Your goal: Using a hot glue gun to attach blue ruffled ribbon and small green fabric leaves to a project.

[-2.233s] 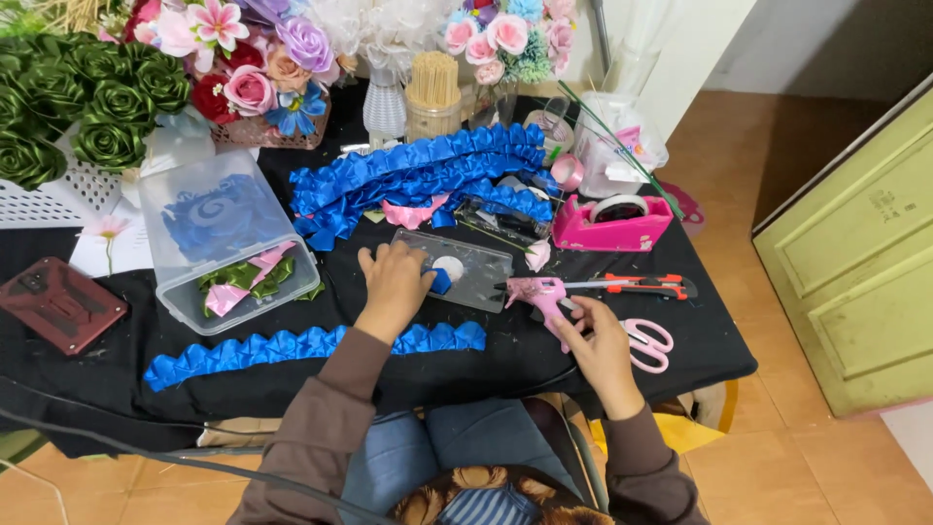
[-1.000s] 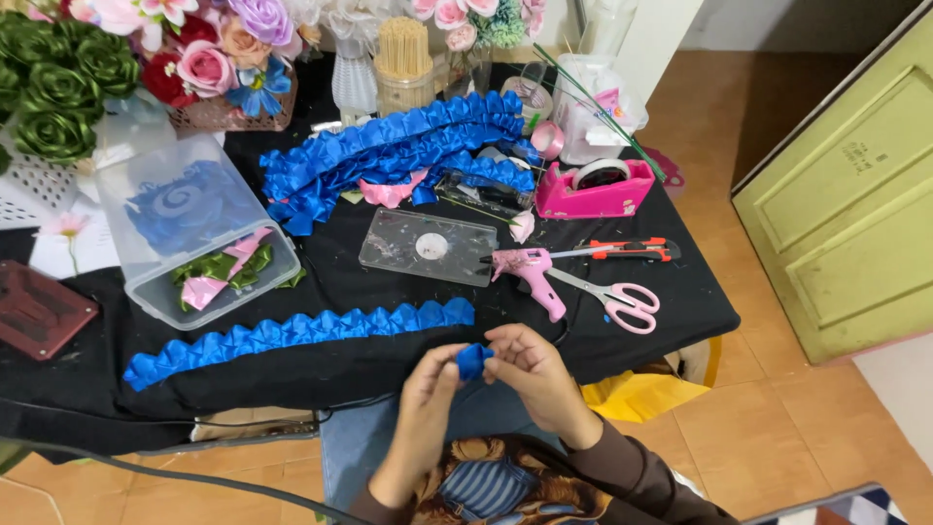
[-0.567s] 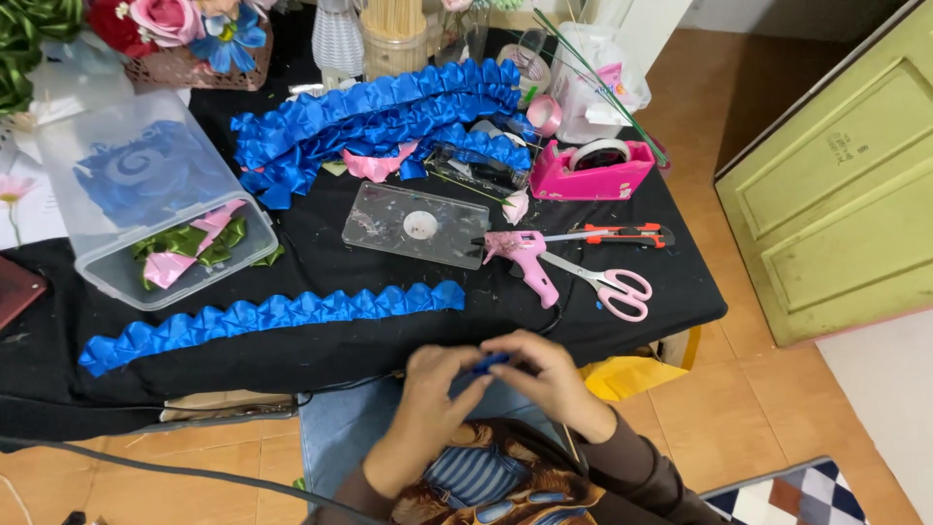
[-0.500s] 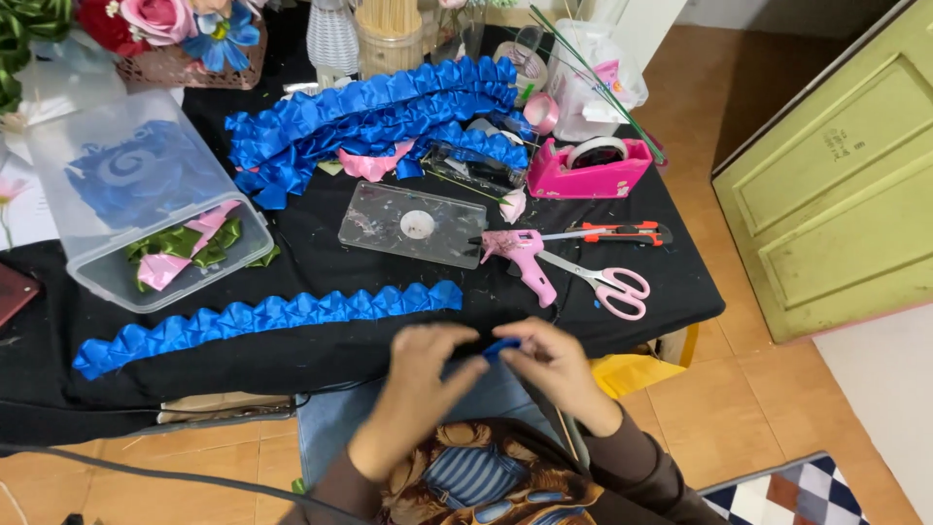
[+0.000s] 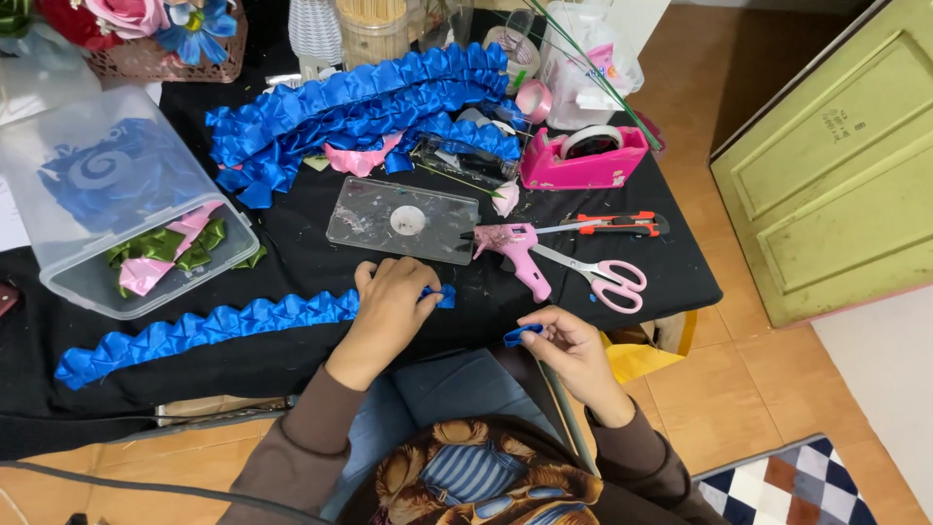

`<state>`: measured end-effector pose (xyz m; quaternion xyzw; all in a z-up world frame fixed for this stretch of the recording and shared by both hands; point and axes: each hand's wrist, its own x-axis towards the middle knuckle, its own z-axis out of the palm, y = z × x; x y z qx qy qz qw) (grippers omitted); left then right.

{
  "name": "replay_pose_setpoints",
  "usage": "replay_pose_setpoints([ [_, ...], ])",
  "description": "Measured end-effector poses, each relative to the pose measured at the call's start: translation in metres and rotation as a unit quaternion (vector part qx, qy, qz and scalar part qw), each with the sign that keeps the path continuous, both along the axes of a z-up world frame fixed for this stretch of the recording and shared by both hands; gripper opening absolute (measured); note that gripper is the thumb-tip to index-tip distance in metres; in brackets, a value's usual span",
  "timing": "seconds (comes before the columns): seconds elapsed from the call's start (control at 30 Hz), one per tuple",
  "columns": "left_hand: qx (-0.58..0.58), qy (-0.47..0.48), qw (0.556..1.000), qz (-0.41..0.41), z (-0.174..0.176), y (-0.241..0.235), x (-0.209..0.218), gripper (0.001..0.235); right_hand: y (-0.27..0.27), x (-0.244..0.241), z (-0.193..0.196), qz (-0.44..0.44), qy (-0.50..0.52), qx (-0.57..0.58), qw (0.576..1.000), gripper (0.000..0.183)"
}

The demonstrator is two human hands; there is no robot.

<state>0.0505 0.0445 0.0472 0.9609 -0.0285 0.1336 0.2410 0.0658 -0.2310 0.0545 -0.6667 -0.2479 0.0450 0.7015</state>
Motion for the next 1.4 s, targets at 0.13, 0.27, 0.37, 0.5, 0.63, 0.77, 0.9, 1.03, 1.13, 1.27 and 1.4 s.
replay_pose_setpoints([
  [0.13,-0.051,-0.022,0.998,-0.022,0.014,0.002,-0.011,0.009,0.003,0.001,0.0,-0.009,0.015,0.004,1.0,0.019],
  [0.27,-0.083,-0.029,0.996,-0.024,0.026,0.003,-0.02,0.006,0.003,0.01,-0.002,-0.017,0.017,0.0,1.0,0.019],
  [0.37,-0.127,-0.052,0.99,-0.024,0.03,0.003,-0.025,0.002,0.011,0.018,0.001,-0.028,0.033,0.031,0.999,0.02],
  [0.5,-0.166,-0.04,0.985,-0.023,0.013,0.004,-0.016,0.007,0.03,0.022,0.01,-0.018,0.026,0.033,0.999,0.025],
  [0.63,-0.127,-0.058,0.99,-0.013,0.009,0.001,-0.011,0.012,0.051,0.031,0.005,-0.016,0.01,-0.002,1.0,0.026],
  [0.77,-0.077,-0.117,0.99,0.009,0.014,-0.005,-0.017,0.021,0.065,0.037,-0.004,-0.039,-0.022,-0.054,0.998,0.028],
  [0.9,0.005,-0.264,0.965,0.004,-0.023,-0.017,-0.029,0.01,0.071,0.04,-0.01,-0.055,-0.031,-0.075,0.995,0.026],
  [1.03,0.091,-0.304,0.947,0.049,-0.03,-0.034,-0.047,0.012,0.075,0.039,-0.015,-0.056,-0.027,-0.092,0.994,0.023],
  [1.13,0.112,-0.315,0.94,0.066,-0.026,-0.038,-0.051,0.013,0.079,0.04,-0.014,-0.059,-0.029,-0.111,0.992,0.02],
  [1.27,0.123,-0.3,0.943,0.076,-0.037,-0.037,-0.05,0.02,0.078,0.045,-0.023,-0.066,-0.041,-0.154,0.985,0.019],
  [1.4,0.127,-0.302,0.941,0.08,-0.036,-0.038,-0.051,0.019,0.079,0.045,-0.019,-0.06,-0.041,-0.163,0.984,0.023],
])
